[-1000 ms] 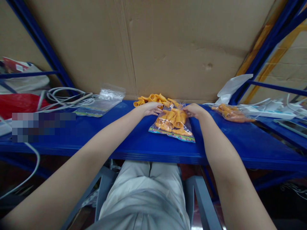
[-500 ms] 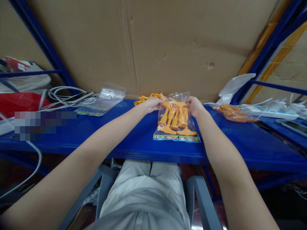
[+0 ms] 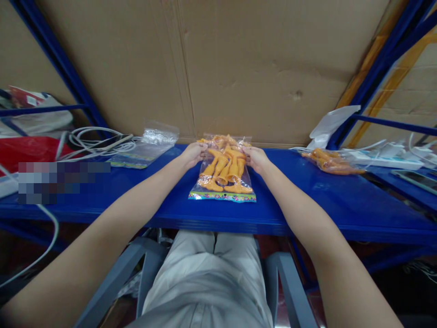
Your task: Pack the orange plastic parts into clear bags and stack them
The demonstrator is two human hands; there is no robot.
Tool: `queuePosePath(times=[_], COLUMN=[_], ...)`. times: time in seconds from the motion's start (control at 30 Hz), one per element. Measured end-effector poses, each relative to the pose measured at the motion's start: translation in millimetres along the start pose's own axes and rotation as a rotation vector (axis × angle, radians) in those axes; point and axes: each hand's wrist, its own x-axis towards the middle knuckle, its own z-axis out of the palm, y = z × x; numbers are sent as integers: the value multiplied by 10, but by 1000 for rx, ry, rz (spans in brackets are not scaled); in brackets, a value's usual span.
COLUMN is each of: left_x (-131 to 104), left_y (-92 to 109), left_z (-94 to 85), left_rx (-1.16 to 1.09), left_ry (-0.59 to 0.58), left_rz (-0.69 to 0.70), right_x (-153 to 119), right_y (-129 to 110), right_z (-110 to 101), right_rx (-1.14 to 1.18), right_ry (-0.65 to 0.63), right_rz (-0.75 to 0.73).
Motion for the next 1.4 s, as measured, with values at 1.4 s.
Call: queuePosePath(times=[1.4], left_x=[68], left_y=[-160], left_z=[-222], left_rx=[1175], left_ry=[-38], left_rz=[753], right_x=[230], right_y=[120], right_z=[-246], right_rx=[-934], right_ry=[-243], right_rz=[-438])
